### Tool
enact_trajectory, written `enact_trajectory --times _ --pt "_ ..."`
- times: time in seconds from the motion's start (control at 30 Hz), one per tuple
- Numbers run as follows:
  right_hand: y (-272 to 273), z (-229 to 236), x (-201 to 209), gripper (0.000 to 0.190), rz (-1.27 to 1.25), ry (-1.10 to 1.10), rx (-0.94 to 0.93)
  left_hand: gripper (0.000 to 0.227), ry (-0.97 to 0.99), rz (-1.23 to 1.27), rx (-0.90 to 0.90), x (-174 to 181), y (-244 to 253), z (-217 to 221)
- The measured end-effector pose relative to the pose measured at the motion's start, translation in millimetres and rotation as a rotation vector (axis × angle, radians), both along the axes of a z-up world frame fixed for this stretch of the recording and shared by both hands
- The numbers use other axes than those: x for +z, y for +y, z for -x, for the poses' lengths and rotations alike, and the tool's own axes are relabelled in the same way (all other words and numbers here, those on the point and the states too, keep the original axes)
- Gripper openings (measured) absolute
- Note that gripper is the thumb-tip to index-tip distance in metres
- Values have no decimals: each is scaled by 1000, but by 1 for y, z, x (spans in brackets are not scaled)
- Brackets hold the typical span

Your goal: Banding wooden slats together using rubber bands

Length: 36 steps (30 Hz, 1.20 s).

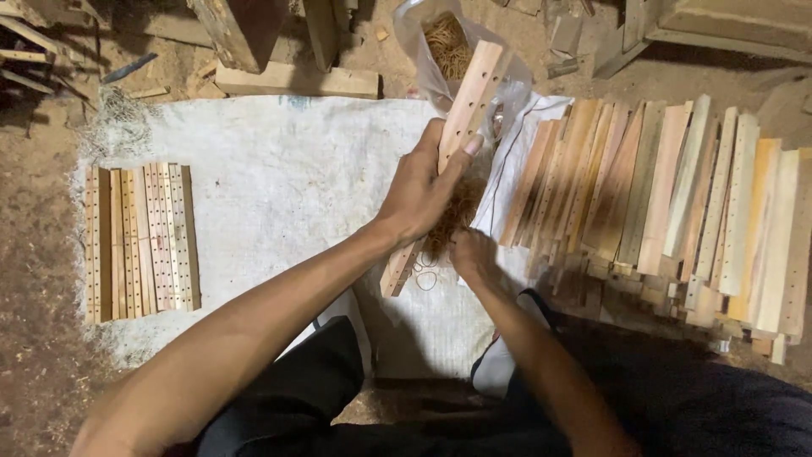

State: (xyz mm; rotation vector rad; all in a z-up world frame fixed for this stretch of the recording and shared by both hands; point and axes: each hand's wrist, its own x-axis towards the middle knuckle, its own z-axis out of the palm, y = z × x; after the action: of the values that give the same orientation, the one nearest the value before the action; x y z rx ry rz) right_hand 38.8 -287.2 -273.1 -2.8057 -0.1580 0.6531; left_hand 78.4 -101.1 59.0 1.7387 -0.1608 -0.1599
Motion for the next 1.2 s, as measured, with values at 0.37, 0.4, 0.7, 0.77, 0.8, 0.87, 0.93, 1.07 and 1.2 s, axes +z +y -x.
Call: enact_trajectory --times 0.37,0.4,0.7,0.77,0.8,0.87,0.93,1.07,1.2 --pt "-21 -15 62 18 -383 -81 -236 38 14 -66 -41 3 3 -2" --pt "-25 -20 75 16 -438 -97 -189 36 6 -68 -43 0 2 -3" --pt "-65 -120 307 23 -687 -468 212 37 48 -117 -158 -7 8 1" --pt "-65 -112 369 16 -536 -331 118 32 26 -96 -202 -6 6 1" --pt "-63 -108 399 16 -389 -178 25 27 18 -77 -242 -7 6 2" --pt "-53 -87 427 18 -374 -150 2 32 -28 -88 -297 -28 2 -6" --pt "-54 -70 437 19 -362 -124 -37 38 -73 -102 -368 -40 1 -8" --pt "-57 -58 428 29 -445 -197 212 24 -167 -154 -423 -35 4 -2" --pt "-39 -53 423 16 -429 -449 504 28 -183 -304 -358 -2 14 11"
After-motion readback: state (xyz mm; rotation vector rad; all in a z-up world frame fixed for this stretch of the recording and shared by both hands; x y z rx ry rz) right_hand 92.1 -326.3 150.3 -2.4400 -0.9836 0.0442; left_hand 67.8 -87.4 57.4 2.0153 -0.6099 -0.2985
